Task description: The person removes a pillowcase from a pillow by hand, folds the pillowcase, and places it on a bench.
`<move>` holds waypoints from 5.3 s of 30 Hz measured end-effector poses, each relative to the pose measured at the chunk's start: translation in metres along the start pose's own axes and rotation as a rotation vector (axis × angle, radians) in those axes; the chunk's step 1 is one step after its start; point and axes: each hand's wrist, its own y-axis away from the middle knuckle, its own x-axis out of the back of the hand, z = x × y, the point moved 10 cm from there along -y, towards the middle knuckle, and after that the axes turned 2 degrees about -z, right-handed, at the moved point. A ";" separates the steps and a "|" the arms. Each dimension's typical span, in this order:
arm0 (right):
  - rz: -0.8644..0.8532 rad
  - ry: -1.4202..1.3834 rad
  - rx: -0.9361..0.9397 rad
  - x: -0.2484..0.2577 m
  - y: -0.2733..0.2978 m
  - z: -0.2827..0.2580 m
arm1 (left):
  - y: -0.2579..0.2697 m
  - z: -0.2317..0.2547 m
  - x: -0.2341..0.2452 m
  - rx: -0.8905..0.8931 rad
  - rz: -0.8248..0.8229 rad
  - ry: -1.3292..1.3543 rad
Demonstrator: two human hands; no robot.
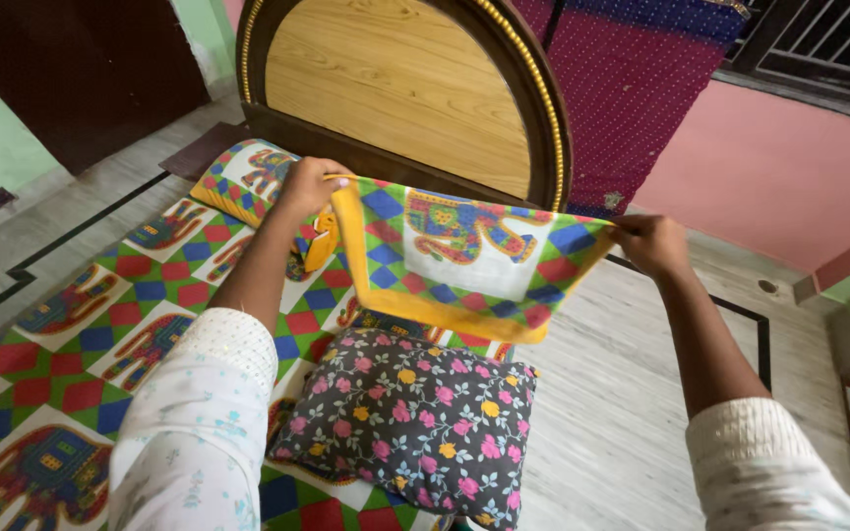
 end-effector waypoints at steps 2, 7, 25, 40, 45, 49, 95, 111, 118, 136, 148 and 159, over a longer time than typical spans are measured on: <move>0.016 -0.446 -0.161 -0.004 0.010 0.023 | 0.009 0.032 -0.009 -0.060 -0.054 0.064; 0.250 -1.043 -0.471 -0.011 0.052 0.089 | 0.071 0.158 -0.042 -0.702 -0.326 0.046; -0.289 -0.313 0.535 0.014 0.085 -0.239 | 0.113 0.288 -0.124 -1.014 -0.317 0.118; -0.339 0.242 0.688 -0.013 0.078 -0.200 | 0.047 0.154 -0.056 -0.632 -0.023 -0.012; -0.335 0.508 0.491 -0.016 0.064 -0.201 | 0.064 0.158 -0.053 -0.688 -0.006 0.041; -0.397 0.546 0.452 -0.043 0.065 -0.186 | 0.073 0.178 -0.057 -0.741 -0.024 0.028; -0.806 -1.388 -0.404 -0.159 0.092 -0.110 | 0.115 0.023 -0.198 0.167 -0.544 1.129; -0.311 -1.513 0.199 -0.101 0.003 -0.097 | 0.056 0.109 -0.071 -0.342 -0.191 1.049; -0.372 -1.408 -0.153 -0.116 0.010 -0.108 | 0.027 0.004 -0.129 0.095 -0.166 0.742; -0.591 -1.586 -0.463 -0.144 0.065 -0.130 | 0.079 0.037 -0.136 0.291 -0.387 1.044; -0.707 -1.605 -0.269 -0.122 0.089 -0.151 | 0.136 0.002 -0.172 0.309 -0.418 1.456; -0.964 -1.402 -0.401 -0.269 0.184 -0.031 | 0.245 -0.035 -0.251 0.668 -0.624 1.315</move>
